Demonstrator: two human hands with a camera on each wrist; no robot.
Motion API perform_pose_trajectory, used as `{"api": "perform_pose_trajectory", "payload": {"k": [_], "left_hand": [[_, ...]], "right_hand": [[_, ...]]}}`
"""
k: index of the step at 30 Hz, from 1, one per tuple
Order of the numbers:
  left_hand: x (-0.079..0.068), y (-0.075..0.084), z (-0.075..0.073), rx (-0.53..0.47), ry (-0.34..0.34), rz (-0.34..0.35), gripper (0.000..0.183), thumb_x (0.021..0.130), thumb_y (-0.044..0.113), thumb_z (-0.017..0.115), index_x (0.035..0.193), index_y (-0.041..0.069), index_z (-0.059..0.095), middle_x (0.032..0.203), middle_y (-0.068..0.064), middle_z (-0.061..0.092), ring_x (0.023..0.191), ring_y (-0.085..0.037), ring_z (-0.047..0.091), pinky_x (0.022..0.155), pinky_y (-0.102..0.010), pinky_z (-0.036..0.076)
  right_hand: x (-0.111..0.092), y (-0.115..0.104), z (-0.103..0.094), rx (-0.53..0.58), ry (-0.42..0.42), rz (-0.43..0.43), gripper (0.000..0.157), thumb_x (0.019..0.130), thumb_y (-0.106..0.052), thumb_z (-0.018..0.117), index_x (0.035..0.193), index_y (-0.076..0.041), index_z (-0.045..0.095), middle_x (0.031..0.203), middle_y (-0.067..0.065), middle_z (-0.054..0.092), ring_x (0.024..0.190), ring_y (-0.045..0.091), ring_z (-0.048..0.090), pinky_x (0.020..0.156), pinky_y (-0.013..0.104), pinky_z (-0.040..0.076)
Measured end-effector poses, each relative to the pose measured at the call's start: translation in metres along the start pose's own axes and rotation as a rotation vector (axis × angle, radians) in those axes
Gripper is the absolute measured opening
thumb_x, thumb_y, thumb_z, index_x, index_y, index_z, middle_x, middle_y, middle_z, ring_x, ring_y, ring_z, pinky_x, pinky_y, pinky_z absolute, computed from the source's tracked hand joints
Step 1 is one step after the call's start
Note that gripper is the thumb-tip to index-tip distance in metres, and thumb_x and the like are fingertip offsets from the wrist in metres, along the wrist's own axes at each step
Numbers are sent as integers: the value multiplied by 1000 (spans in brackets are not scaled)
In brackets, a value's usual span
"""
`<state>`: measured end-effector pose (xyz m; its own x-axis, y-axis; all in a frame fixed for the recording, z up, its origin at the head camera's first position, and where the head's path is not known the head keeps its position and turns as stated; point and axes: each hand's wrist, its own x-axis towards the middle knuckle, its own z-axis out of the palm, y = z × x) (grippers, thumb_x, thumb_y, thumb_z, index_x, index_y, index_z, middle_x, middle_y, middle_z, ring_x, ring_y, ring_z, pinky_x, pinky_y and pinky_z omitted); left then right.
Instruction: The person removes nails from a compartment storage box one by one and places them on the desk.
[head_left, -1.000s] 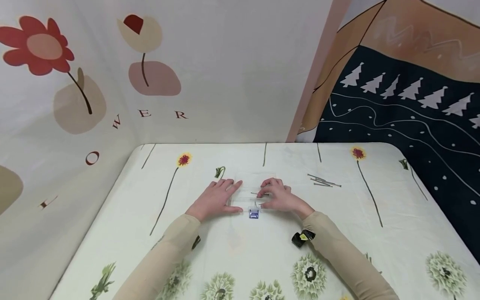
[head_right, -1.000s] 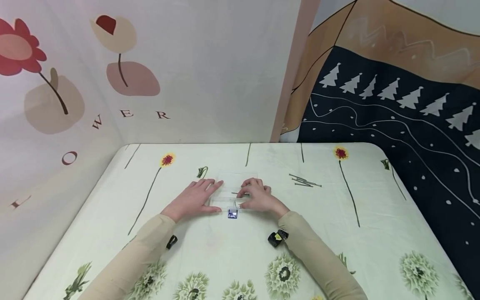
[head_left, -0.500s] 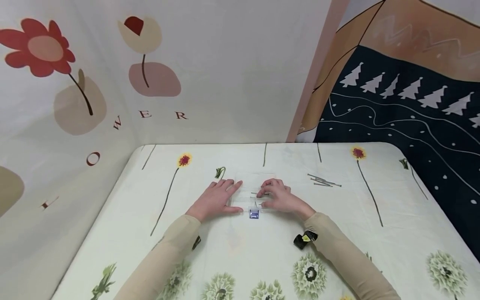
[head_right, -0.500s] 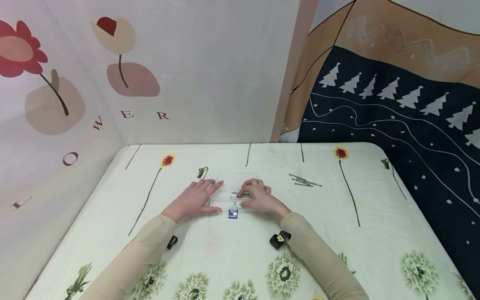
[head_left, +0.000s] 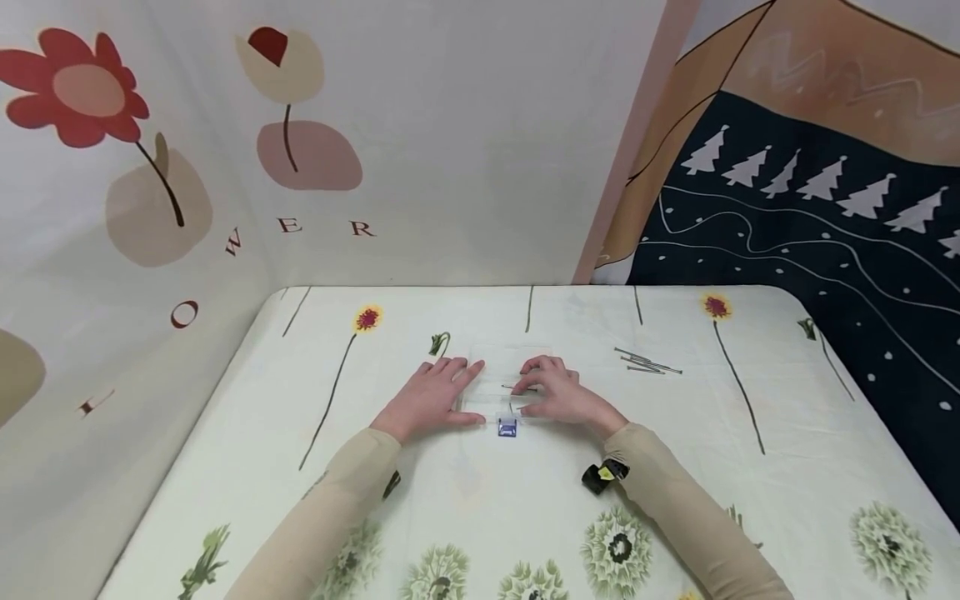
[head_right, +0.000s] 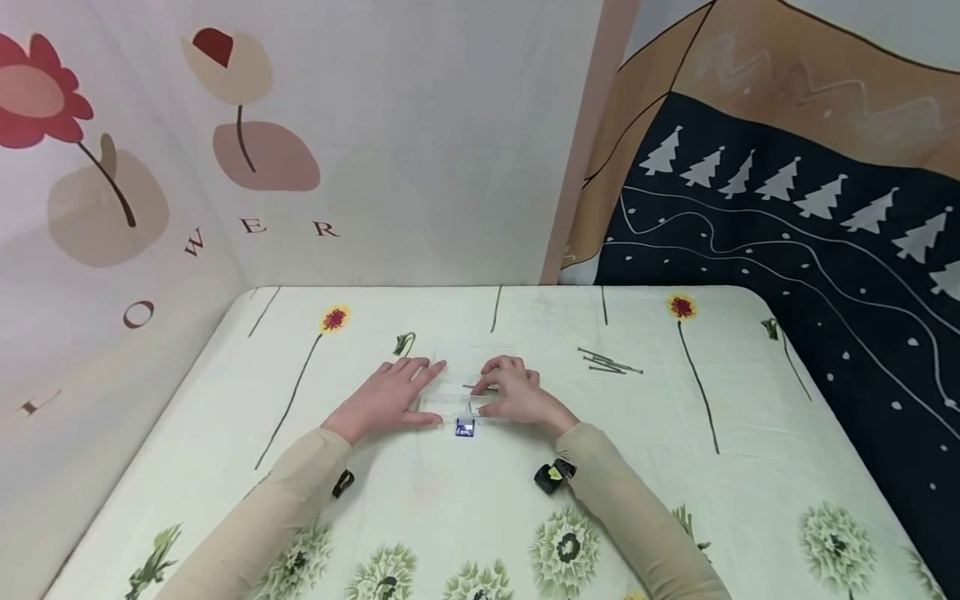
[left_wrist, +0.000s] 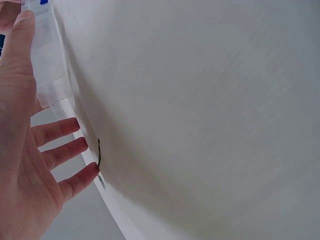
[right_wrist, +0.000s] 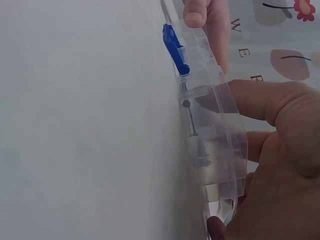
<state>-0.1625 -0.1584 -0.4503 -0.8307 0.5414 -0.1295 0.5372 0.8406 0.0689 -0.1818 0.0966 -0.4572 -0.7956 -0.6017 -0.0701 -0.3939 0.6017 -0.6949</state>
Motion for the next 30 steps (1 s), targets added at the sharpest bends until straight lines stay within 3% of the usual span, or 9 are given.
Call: {"api": "perform_pose_trajectory", "payload": {"k": [7,15,21,30], "left_hand": [[0,-2,0,3,3,4,92,84,72,52,153,16,29,144,-12,41,131,-30,37,107,-52,27],[0,-2,-1,-2,1,1,92,84,72,52,154,16,28,145,-12,40,132,-30,37,106,-52,28],[0,-1,0,-15,-1,-1,93,84,72,52,154,15,28,145,-12,40,132,-30,37,105,-53,29],[-2,0,-2,-26,26,12,91,85,70,53,153,14,30,144,-13,42,131,-31,38,105,-53,30]], "right_hand": [[0,-2,2,-36,0,-2,12,78,-14,76,89,-14,70,125,9,46,123,36,30,94,59,21],[-1,-1,0,59,62,15,10,86,-19,71,90,-11,75,122,8,50,122,35,34,98,61,19],[0,0,3,111,110,42,7,85,-17,73,85,-11,77,118,6,54,121,34,38,100,61,19],[3,5,5,162,163,-26,4,81,-11,77,82,-7,78,110,10,61,111,34,48,101,53,28]]}}
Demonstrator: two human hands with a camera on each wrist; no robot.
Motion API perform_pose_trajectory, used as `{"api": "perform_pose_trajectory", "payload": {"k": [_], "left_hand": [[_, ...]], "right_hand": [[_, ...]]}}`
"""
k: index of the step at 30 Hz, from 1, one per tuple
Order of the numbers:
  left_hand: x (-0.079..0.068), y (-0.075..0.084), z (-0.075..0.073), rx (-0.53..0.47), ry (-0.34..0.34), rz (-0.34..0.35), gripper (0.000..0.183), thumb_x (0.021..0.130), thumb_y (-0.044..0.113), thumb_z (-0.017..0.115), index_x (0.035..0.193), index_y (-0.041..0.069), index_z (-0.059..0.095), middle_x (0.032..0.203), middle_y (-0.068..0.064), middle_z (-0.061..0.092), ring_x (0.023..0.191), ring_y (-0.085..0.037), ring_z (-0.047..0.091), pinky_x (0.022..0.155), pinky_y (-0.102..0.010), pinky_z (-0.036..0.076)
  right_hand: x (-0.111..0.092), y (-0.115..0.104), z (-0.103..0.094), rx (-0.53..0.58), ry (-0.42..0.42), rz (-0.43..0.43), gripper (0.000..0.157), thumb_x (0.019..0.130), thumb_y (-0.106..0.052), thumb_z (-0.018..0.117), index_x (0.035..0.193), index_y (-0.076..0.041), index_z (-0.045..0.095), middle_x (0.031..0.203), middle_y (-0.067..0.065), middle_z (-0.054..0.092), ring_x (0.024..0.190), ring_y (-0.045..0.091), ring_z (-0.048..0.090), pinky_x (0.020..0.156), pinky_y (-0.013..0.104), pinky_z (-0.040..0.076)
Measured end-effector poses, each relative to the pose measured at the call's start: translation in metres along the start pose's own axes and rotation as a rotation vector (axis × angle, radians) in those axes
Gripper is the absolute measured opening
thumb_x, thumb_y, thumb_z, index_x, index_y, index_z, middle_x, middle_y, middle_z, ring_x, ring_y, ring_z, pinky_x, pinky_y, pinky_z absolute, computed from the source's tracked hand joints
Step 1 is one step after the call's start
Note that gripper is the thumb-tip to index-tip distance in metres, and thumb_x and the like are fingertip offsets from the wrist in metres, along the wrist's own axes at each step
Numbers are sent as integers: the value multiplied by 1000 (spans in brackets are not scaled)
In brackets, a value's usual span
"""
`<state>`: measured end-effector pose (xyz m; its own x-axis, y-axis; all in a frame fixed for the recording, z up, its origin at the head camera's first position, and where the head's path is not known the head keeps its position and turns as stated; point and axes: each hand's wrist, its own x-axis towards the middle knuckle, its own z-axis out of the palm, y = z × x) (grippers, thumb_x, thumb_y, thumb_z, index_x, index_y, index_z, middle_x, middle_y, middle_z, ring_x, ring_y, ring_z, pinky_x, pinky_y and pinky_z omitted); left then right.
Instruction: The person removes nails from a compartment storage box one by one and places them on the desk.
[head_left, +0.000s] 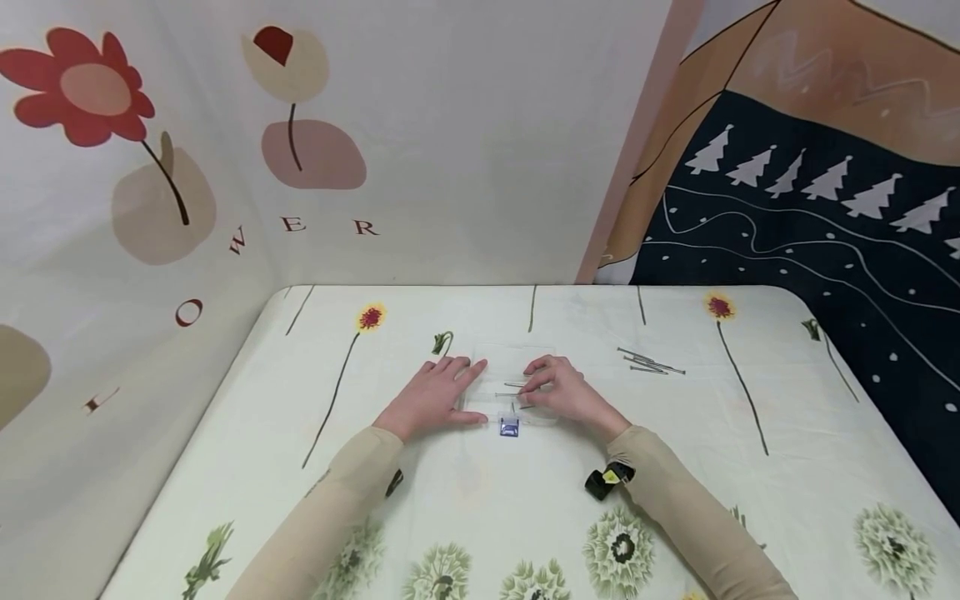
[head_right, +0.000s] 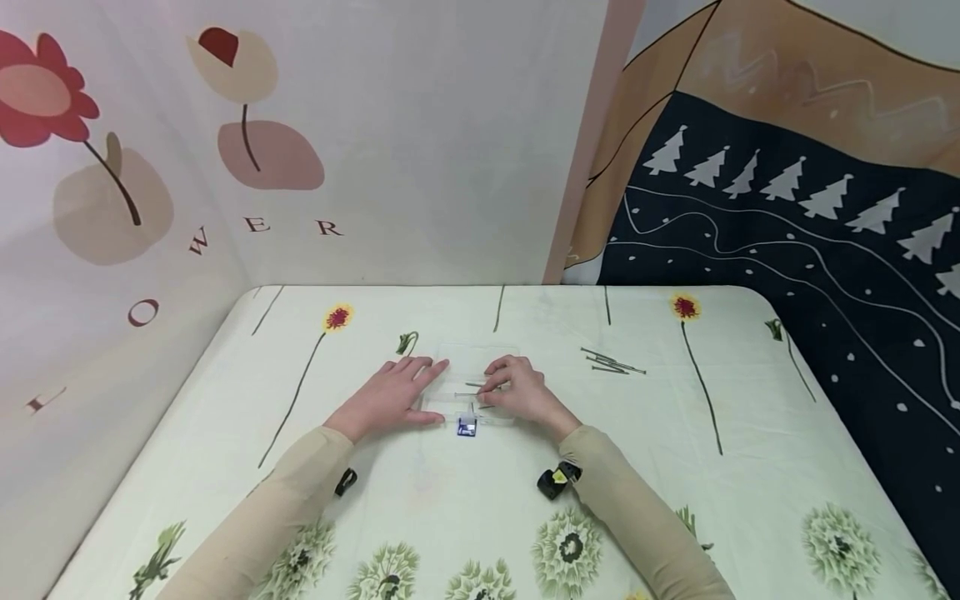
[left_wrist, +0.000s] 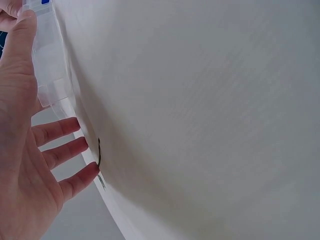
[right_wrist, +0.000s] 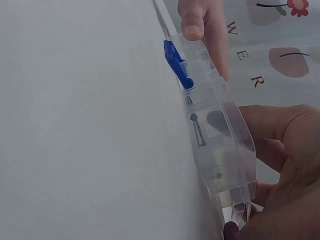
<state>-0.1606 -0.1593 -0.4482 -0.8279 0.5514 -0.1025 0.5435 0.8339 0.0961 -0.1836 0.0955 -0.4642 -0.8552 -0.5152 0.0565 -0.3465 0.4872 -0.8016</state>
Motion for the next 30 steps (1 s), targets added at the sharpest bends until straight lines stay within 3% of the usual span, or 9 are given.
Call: {"api": "perform_pose_trajectory", "payload": {"k": [6,13,24,30], "left_hand": [[1,0,0,0,-13,-4,91,85,71,52,153,15,29,144,-13,41,132,-31,37,106,-52,29],[0,1,-1,-4,-28,-25,92,84,72,51,154,16,28,145,-12,40,133,-30,35,107,-51,27],[1,0,2,7,-16,-14,92,85,72,51,154,15,28,146,-12,40,133,-30,36,108,-52,26],[0,0,1,3,-8,-15,92,85,71,52,153,14,29,145,-12,41,133,-30,36,107,-52,27]], "right_hand": [[0,-1,-2,28,10,20,5,82,-10,76,85,-7,79,109,10,61,110,32,50,100,52,31],[0,-2,-5,98,53,102,9,84,-11,76,89,-4,78,109,9,60,108,29,52,95,45,39],[-9,2,-21,167,72,100,14,84,-10,75,96,-4,78,93,4,66,93,22,58,84,37,44],[-16,8,-29,190,58,133,15,85,-12,74,98,-6,77,95,3,68,93,20,59,82,36,46]]}}
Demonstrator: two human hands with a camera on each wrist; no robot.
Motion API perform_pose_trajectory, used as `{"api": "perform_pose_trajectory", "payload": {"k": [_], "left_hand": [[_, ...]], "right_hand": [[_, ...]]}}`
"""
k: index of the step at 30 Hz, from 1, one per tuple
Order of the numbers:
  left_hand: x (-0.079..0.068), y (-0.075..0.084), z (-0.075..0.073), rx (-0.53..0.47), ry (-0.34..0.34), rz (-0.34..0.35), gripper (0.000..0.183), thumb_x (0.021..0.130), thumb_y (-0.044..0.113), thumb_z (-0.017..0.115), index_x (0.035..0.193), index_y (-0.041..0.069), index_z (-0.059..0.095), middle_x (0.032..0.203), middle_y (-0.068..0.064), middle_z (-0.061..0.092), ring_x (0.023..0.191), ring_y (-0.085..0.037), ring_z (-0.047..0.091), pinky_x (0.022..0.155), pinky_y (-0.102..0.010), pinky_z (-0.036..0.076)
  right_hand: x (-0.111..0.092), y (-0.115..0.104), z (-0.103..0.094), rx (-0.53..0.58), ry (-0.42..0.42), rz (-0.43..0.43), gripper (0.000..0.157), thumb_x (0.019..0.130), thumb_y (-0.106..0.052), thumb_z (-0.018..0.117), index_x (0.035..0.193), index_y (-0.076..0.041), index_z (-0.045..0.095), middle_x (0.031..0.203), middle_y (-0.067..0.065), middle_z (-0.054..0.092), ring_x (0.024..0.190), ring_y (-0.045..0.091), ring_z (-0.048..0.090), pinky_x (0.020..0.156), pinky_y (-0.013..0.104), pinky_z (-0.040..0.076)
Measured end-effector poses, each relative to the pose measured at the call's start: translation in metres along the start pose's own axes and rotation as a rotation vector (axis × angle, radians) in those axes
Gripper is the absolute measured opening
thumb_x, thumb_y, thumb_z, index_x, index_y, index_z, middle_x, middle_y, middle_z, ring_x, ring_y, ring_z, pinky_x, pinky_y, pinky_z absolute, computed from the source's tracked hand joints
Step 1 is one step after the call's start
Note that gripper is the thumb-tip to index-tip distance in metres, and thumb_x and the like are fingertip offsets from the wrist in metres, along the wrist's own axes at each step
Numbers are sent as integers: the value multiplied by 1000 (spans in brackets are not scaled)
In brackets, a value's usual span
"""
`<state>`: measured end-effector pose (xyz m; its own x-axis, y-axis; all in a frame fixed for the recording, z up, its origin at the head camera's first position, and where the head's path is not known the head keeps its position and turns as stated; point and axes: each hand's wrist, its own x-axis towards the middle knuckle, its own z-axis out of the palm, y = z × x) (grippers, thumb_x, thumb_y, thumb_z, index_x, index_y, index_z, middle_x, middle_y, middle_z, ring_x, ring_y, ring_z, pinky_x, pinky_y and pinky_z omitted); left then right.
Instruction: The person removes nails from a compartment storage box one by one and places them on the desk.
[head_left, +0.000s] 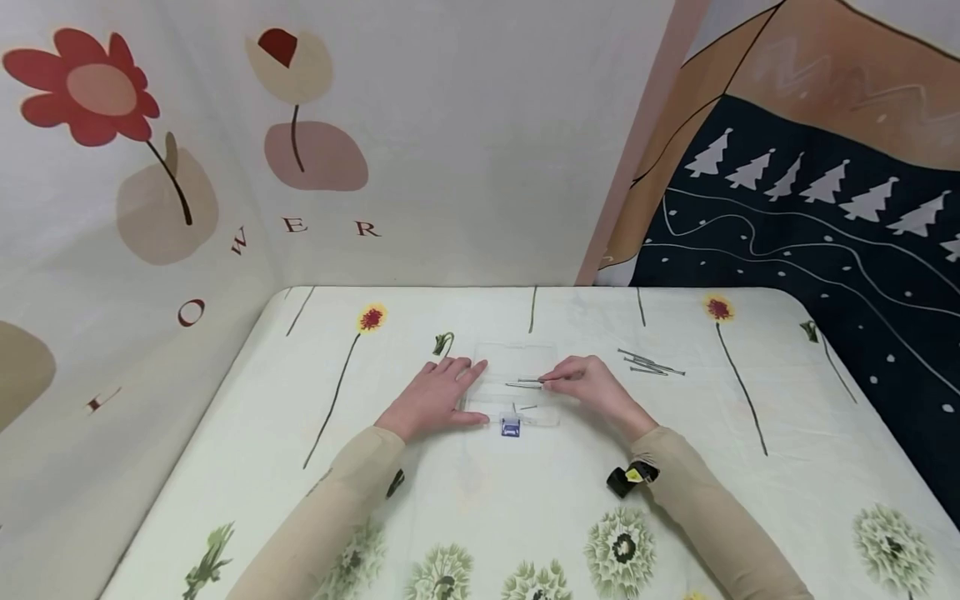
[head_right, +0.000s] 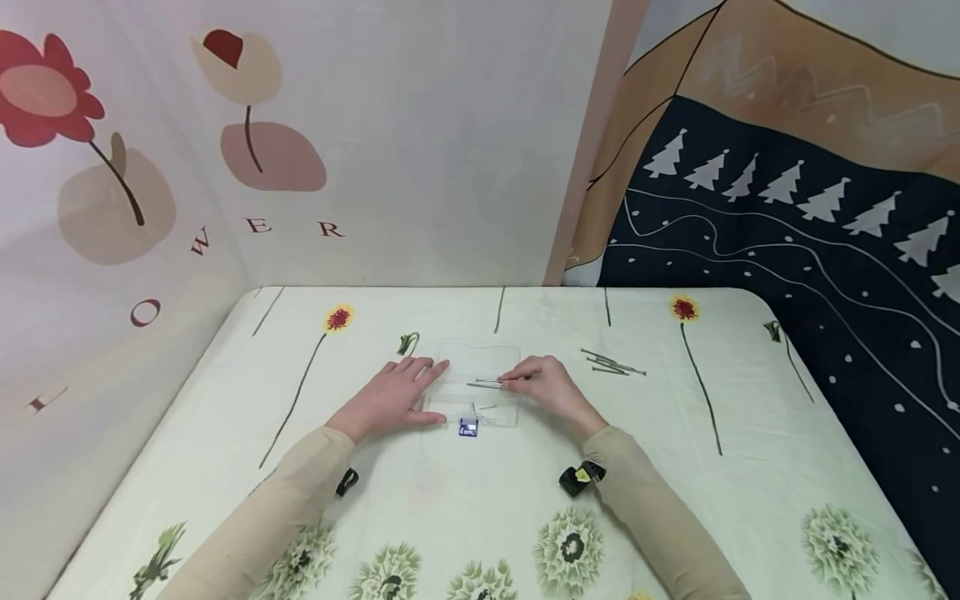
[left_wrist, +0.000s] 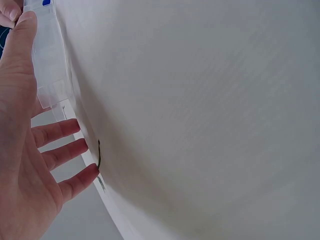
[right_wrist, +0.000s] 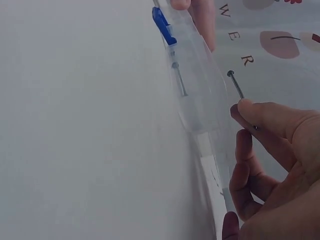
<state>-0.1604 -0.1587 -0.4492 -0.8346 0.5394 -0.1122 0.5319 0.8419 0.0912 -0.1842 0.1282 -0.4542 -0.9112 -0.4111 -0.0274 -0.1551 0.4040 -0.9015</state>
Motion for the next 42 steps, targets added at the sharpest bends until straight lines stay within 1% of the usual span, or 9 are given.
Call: {"api": "perform_pose_trajectory", "payload": {"k": [9,10,13,19,22,29,33,36,42], "left_hand": [[0,0,0,10,9,11,92,85,71,52,153,13,30,144,-12,42,132,-29,37,107,-51,27],[-1,0,-1,7,8,9,92,85,71,52,153,13,30,144,-12,42,132,-29,37,107,-51,27],[-1,0,-1,8,9,6,91,85,70,53,153,13,31,144,-12,42,131,-29,37,106,-51,28],[0,-1,0,16,-1,0,92,85,71,52,153,14,29,144,-11,42,131,-28,37,107,-50,28],[1,-1,1,10,1,1,92,84,71,52,153,14,30,144,-11,42,131,-29,37,106,-51,28],[1,0,0,19,-3,-4,93,84,72,51,153,15,29,145,-11,41,132,-29,37,107,-51,28],[1,0,0,11,2,2,93,84,72,52,153,14,29,144,-12,41,132,-29,37,106,-52,28],[2,0,1,7,0,5,92,84,72,52,153,14,29,145,-12,41,132,-29,37,107,-52,28],[2,-1,2,22,-13,-2,93,84,73,50,154,16,28,146,-11,40,133,-29,36,108,-51,27]], "right_hand": [[-7,8,-17,5,19,18,16,86,-13,74,100,-5,77,98,6,68,98,23,59,86,41,44],[-7,9,-19,-2,26,15,16,86,-13,74,99,-5,77,98,6,68,98,23,59,92,42,41],[-10,14,-26,-34,43,0,15,86,-11,73,98,-4,77,96,6,68,97,24,58,93,45,39],[-17,22,-40,-82,68,-12,14,86,-11,73,98,-5,78,94,5,68,96,22,56,85,39,41],[-22,25,-48,-100,68,2,14,87,-13,73,98,-5,77,95,5,68,97,27,57,85,41,42],[-34,32,-64,-123,69,58,17,88,-12,71,101,-2,76,102,12,69,129,42,40,107,56,25],[-41,35,-74,-136,70,75,18,89,-13,70,102,-2,76,106,15,68,128,42,42,105,55,28],[-47,37,-81,-155,80,69,20,89,-14,70,103,-2,75,107,15,68,124,41,46,100,53,36],[-59,39,-96,-222,102,76,20,90,-15,70,104,-3,75,103,12,68,105,33,57,79,35,47]]}}
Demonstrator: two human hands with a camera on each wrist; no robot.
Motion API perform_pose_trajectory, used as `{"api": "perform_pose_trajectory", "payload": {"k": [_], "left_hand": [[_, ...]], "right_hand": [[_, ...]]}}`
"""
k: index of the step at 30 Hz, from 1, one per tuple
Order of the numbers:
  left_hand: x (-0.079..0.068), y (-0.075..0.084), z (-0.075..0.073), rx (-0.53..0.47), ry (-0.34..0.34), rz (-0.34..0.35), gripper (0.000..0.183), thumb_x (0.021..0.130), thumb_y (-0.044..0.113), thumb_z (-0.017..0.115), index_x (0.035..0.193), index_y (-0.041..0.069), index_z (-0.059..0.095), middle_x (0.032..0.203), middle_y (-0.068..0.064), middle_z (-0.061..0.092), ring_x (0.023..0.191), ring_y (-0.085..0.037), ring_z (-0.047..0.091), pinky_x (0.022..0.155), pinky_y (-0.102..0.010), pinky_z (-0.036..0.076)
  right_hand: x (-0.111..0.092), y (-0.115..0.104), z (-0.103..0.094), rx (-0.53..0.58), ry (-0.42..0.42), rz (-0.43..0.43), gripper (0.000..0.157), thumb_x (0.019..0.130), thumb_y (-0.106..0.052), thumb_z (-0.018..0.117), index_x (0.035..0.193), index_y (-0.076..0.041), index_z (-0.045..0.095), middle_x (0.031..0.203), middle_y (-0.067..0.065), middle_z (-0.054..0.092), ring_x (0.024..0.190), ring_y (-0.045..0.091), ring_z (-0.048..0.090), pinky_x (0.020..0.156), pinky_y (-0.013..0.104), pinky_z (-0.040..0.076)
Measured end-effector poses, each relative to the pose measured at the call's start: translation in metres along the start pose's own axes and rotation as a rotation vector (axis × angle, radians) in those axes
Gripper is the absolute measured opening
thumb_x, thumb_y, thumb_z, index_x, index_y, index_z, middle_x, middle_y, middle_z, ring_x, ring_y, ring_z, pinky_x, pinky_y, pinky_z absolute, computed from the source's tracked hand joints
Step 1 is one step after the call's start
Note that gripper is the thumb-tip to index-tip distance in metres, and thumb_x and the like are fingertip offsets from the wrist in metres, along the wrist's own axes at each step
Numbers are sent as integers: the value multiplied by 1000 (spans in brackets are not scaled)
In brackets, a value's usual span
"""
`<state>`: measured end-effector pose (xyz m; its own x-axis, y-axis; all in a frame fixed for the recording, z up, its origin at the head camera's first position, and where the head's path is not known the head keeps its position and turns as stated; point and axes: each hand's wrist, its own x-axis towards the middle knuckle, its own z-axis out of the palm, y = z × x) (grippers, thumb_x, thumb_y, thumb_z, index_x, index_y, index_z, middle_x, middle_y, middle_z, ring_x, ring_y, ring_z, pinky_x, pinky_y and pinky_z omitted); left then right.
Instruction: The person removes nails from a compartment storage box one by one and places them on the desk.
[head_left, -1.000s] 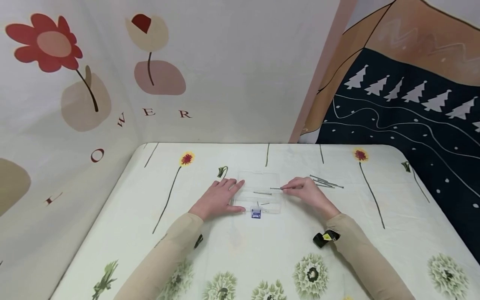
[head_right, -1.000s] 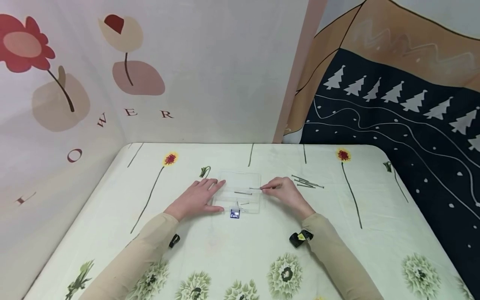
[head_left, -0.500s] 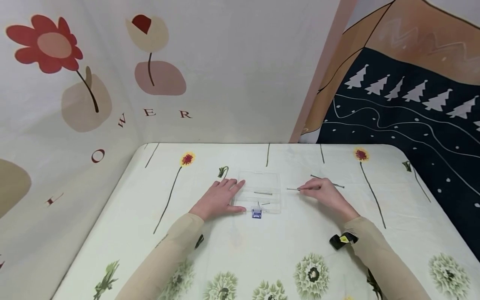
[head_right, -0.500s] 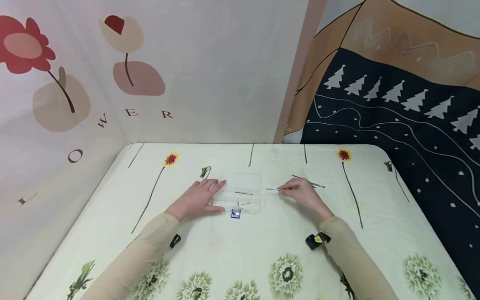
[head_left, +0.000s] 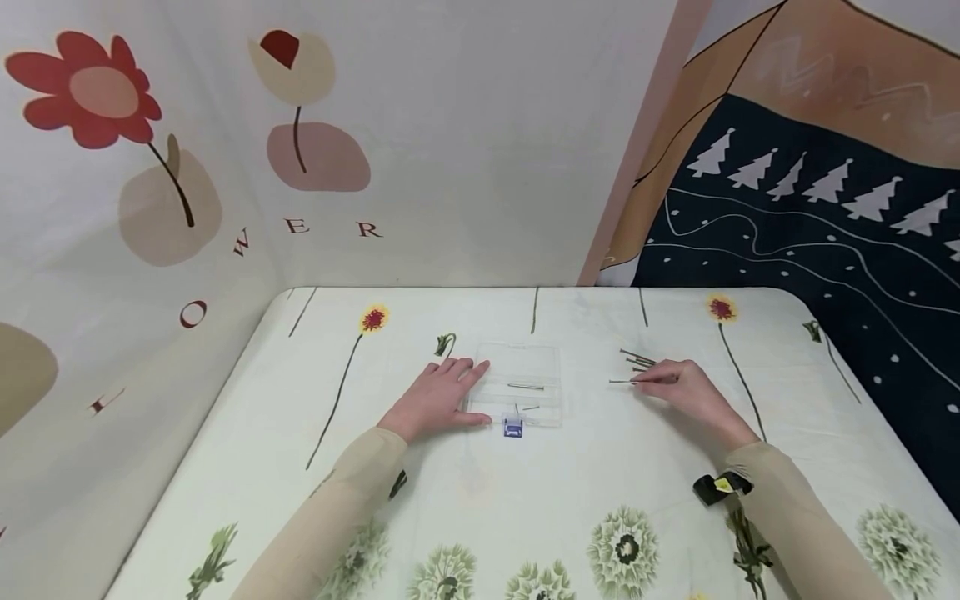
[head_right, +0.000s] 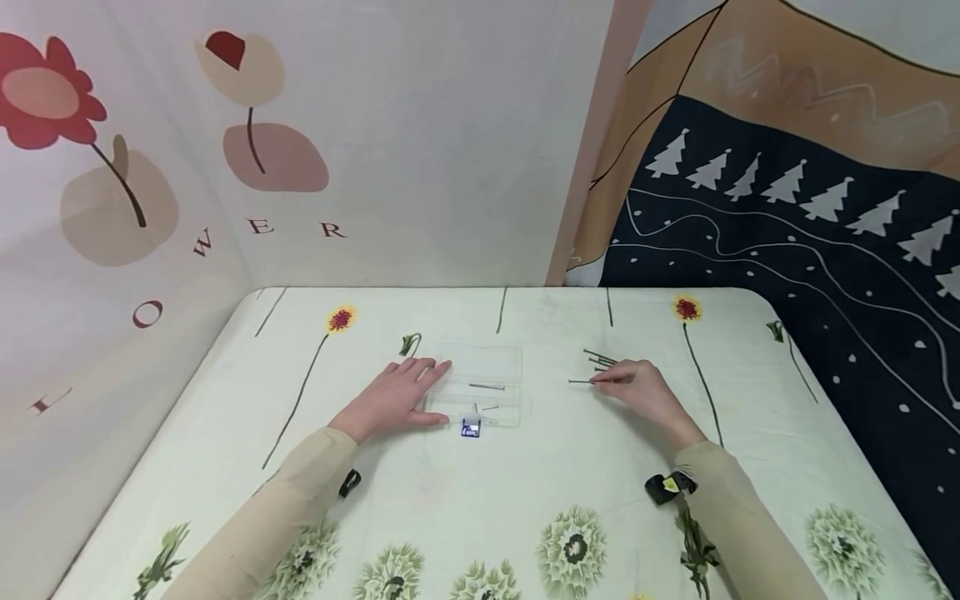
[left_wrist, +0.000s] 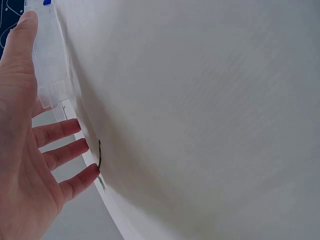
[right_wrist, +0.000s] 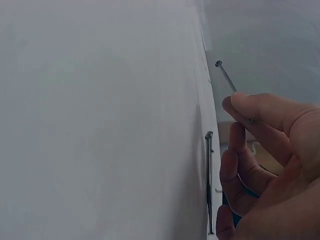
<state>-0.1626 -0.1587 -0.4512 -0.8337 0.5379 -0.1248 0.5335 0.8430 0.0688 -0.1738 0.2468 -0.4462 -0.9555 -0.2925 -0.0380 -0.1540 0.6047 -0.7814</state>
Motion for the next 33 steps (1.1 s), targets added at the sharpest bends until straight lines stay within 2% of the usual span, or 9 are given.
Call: {"api": "perform_pose_trajectory", "payload": {"k": [3,7,14,22,33], "left_hand": [[-1,0,0,-5,9,2,92,84,72,51,153,15,29,145,-11,41,133,-29,36,107,-51,27],[0,0,2,-22,16,4,92,84,71,52,153,15,29,145,-11,41,132,-29,36,107,-52,27],[0,0,2,-18,-1,0,92,84,72,51,154,16,27,146,-10,40,133,-28,35,109,-51,25],[-1,0,0,-7,2,-4,92,84,72,52,154,16,28,146,-10,40,133,-27,35,108,-50,26],[-2,-1,0,-6,9,-1,92,84,72,51,154,16,28,145,-10,41,132,-26,36,107,-49,28]], "right_hand": [[-4,3,-6,-10,1,14,21,90,-17,70,105,-3,75,104,13,67,101,31,58,72,30,48],[-7,9,-13,-19,7,37,24,90,-19,70,107,-3,74,106,15,66,102,33,59,70,31,50],[-10,20,-24,-128,55,53,22,89,-19,71,103,-3,75,103,15,67,98,34,60,68,31,48],[-7,27,-35,-190,83,74,19,89,-16,70,98,0,75,106,19,62,94,32,57,73,38,42],[-2,33,-37,-205,97,114,23,88,-16,69,100,2,74,112,24,59,103,37,52,77,42,39]]}}
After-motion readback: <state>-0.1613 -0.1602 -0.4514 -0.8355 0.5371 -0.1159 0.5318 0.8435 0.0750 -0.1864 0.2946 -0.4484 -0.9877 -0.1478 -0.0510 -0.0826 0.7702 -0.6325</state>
